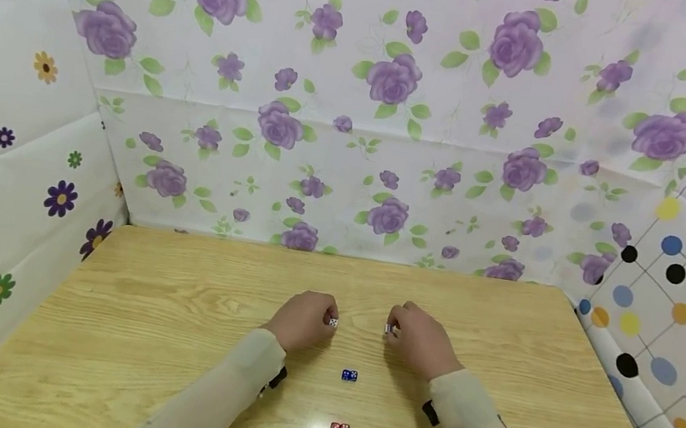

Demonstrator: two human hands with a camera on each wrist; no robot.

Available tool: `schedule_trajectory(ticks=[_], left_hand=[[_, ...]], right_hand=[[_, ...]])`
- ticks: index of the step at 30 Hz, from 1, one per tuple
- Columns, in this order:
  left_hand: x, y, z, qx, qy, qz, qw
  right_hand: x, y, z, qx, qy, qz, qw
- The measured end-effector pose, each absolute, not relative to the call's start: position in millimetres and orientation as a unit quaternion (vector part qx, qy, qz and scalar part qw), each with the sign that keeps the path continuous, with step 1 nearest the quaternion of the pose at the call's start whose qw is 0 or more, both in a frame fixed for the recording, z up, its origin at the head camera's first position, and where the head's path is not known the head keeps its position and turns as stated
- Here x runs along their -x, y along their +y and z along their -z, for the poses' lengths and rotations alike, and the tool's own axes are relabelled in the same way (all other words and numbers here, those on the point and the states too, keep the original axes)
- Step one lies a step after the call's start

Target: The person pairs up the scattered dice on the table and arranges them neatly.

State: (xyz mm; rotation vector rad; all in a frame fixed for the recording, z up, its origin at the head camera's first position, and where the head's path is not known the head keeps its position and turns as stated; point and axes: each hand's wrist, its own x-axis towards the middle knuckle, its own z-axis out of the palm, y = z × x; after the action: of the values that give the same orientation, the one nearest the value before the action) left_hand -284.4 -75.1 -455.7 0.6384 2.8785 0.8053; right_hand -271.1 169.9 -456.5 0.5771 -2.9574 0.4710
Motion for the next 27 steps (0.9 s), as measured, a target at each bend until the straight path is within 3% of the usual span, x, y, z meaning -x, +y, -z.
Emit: schedule_trajectory(ticks=[27], left_hand=[[282.9, -64.9, 454.2, -0.204, 0.949, -0.238, 0.041]], right_hand=[[278.3, 170.0, 464.1, -0.188, -0.971, -0.149, 0.016]])
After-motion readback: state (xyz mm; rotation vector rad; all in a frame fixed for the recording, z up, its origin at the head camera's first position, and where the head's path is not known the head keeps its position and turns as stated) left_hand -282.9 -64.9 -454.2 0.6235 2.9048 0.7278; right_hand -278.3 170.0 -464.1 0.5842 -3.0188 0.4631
